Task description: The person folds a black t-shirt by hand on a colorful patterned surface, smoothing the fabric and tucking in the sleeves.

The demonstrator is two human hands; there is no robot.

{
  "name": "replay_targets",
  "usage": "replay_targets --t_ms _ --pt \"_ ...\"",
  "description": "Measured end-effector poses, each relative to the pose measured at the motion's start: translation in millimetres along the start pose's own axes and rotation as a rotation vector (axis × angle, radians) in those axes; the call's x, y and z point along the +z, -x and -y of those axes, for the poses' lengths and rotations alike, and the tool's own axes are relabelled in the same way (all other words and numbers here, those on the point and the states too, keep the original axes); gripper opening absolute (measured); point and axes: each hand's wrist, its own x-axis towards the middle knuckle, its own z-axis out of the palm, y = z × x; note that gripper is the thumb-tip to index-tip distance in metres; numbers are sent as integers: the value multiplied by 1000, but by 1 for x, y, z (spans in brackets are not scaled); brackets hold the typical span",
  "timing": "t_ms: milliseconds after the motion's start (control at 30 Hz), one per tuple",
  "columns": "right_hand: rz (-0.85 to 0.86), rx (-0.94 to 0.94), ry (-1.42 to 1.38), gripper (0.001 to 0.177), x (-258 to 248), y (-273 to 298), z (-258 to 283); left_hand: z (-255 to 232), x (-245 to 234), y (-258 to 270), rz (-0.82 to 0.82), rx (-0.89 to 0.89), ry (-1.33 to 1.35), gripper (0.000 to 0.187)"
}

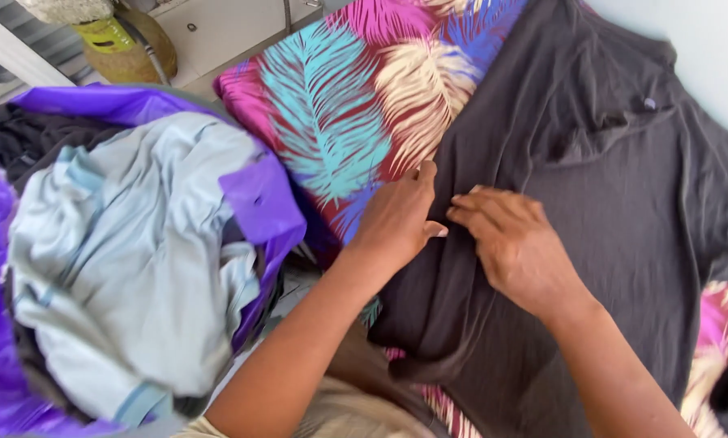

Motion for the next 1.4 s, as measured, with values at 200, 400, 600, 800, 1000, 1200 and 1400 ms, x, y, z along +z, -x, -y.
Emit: replay_targets --t_ms 200,400,600,800,1000,1200,1400 --pt "177 -69 -378 62 -37 53 82 3 -19 74 112 6 41 63" --pt "215 -223 -147 32 -44 70 122 -6 -23 84 21 37 200 39" --pt "-54 -123 -456 9 -35 81 123 4 -32 82 67 -93 496 30" --pt "-99 361 -783 17 0 112 113 -13 -51 76 424 -185 354 68" --pt "-165 149 -590 24 -18 87 120 -12 -59 76 515 -88 145 79" --pt "-261 360 -744 19 -32 64 133 -17 -66 124 -40 484 227 53" --pt "-386 299 -1052 25 -45 48 131 -4 -58 150 108 654 530 50"
